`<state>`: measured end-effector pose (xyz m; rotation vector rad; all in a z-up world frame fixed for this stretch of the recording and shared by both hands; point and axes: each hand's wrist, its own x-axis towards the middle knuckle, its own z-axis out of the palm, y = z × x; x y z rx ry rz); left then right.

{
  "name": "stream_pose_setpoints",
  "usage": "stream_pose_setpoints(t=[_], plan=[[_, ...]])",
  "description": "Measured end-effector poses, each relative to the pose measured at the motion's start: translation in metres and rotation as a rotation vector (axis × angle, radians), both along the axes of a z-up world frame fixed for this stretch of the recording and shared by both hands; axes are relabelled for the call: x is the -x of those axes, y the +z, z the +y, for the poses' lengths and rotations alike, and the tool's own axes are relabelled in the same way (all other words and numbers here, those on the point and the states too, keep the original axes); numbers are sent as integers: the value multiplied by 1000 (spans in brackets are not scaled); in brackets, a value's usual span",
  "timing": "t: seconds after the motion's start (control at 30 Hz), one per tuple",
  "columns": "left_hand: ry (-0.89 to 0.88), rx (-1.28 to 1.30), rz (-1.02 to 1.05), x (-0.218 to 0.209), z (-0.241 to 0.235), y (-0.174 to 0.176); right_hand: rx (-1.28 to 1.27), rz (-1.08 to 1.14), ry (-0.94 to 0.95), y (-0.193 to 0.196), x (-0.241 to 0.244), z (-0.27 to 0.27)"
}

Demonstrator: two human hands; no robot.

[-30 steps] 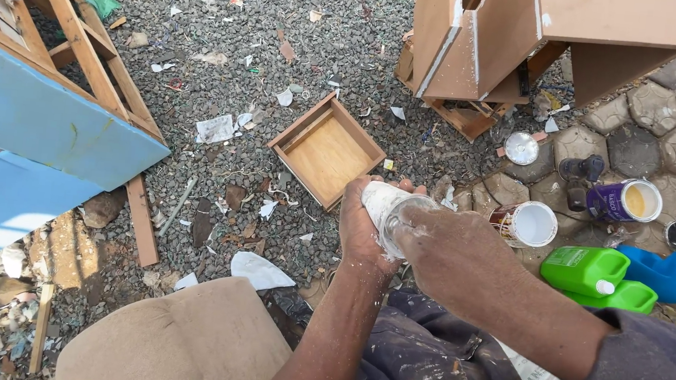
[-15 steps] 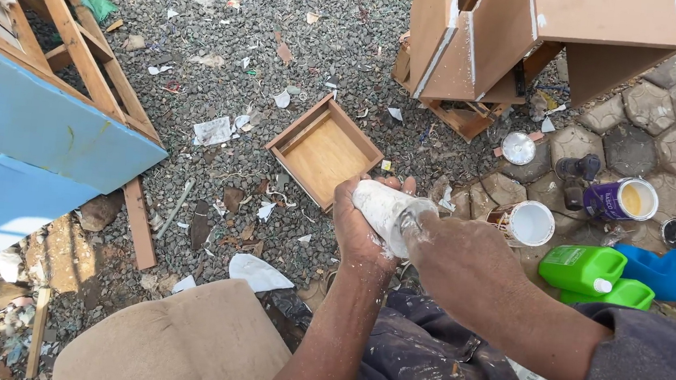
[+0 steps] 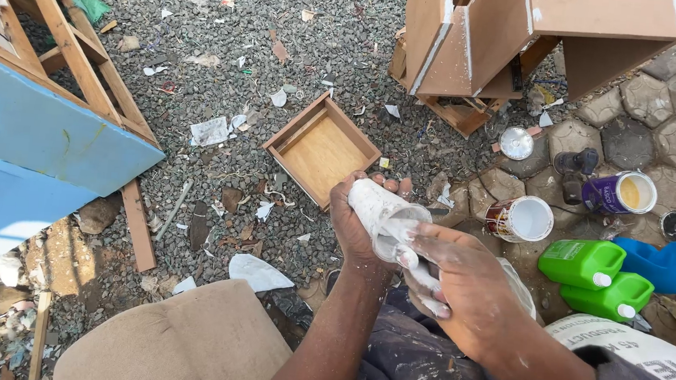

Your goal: The person scoops a white paste from a plastic bag into a small container and applies it to the edges and surfaces of wooden furniture pieces. They work on a cabinet frame and a drawer front, smoothing the white substance into the wood grain and corners.

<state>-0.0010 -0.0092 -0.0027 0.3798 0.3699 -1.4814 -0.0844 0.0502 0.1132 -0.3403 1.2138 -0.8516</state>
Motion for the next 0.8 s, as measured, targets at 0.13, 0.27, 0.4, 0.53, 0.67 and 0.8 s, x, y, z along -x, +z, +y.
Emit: stream_pose_setpoints(t=[0.13,0.27,0.4,0.53,0.67,0.8], plan=[[-83,-77,113,-2,-1,-9,198,451,231,-8,29,2],[-179,-42,93,2,-4,-23,1170,1588,631,-14,40,6],[-148,-197,141,1,-16,-29,1146,1642,878,-30,37,16],[-184,-226,163,0,-15,-24,1246,1496,930,-30,36,21],[-181,-256,124,0,-18,-29,1358,1707,1118,-28,38,30],[-201,-216,90,-3,-18,-30,1481,1771,1165,-8,35,33]])
